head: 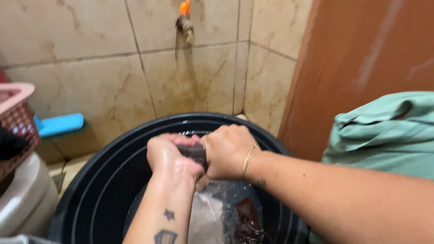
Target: The person hand-washes several small garments in a black basin filled with water. They repeatedly submerge, agitate, and wring out each item, including a light-colored piece, a dark piece, and a brown piece, then place them into a pink laundry basket.
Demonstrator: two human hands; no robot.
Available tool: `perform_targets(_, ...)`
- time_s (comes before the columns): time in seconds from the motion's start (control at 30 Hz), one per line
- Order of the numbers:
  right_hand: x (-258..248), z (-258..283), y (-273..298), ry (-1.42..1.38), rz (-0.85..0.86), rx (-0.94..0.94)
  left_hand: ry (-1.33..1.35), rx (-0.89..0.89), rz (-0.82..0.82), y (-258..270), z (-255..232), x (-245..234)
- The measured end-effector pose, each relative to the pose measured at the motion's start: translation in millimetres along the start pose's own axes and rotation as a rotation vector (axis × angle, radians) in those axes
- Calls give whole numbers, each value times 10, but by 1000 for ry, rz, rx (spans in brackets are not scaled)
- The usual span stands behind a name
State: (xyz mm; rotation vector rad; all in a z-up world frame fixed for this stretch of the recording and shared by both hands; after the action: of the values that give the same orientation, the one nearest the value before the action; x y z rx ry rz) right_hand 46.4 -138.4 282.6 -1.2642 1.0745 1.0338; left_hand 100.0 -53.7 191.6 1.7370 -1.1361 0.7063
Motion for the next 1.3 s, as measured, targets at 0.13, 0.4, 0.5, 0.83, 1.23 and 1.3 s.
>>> perform_targets(0.13,280,4,-101,-136,-63,10,58,-54,68,-187,-6,-123)
perform_targets(0.4,1597,19,-223,-1224,261,133,7,-176,56,-539,51,-755)
perform_targets(0.5,2322,-140,5,-1693,621,560,-76,-308,385,-589,201,-727)
perform_targets(0.83,2273,-277,-171,-1993,570,1233,-370,-293,-264,-882,323,-2186)
perform_targets(1.23,1020,779,-972,-1949,1004,139,-340,-294,-177,-1094,454,-2271)
perform_targets(1.3,1583,408,-846,-1868,969,451,-361,-301,-163,-1106,494,-2271)
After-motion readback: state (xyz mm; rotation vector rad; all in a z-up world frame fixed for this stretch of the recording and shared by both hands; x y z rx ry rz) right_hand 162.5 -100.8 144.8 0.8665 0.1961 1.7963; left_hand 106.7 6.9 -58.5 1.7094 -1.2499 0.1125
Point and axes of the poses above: each hand's wrist, its own y-axis away from the middle knuckle, its own x-axis out of the palm, z = x × y, the point moved 9 cm from there along -y, towards the middle knuckle, and after that the axes turned 15 degrees about x, right-handed, at the moved point
